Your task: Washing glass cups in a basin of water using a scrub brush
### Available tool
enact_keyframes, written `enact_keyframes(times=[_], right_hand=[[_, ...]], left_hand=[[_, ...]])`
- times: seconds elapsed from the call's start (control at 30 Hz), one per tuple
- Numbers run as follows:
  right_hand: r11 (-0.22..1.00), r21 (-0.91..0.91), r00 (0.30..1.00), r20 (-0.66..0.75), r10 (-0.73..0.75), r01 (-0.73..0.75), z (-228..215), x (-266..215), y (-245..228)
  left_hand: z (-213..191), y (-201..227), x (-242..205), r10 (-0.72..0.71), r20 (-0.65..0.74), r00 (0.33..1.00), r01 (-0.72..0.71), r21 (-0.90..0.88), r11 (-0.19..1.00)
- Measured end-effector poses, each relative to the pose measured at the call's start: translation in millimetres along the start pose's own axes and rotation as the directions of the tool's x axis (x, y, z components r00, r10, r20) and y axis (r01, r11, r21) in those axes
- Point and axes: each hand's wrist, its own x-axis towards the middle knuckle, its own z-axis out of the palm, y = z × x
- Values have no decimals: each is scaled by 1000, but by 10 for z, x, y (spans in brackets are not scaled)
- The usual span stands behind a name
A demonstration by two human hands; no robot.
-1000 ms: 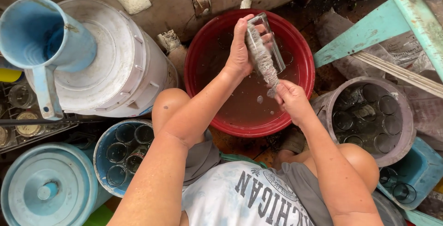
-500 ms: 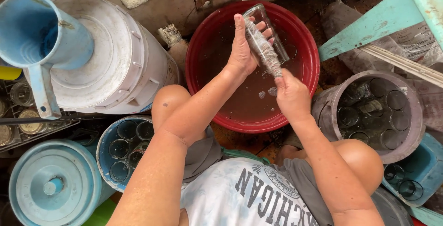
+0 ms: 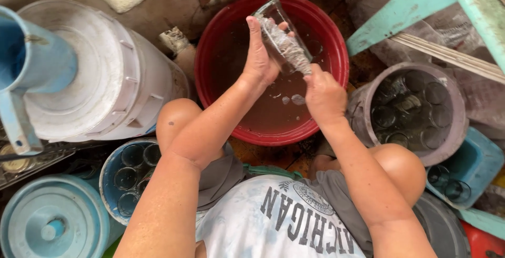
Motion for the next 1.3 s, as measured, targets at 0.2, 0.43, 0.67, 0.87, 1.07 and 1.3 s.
enact_keyframes(times=[0.2,0.43,0.67,0.87,1.07,1.3], right_hand=[[115,565,572,819,39,-817,-296,41,-198],[997,8,996,-51,-75,75,-148,92,14],[451,674,792,593,142,-585,-138,12,-192],[970,222,993,84,85,-102,-172,98,-25],[941,312,988,120,97,-131,-54,22,-184],[523,638,797,585,148,-565,-184,12,-152]], left_hand=[[141,322,-24,103,-18,994,-102,85,991],[160,240,-116,60,-57,997,-55,81,995],[175,341,-59,150,87,985,-150,-5,989],[157,351,-62,174,145,974,-164,-74,984],[238,399,-115,132,91,987,-131,-18,991],[131,441,-56,184,113,976,-192,61,980]])
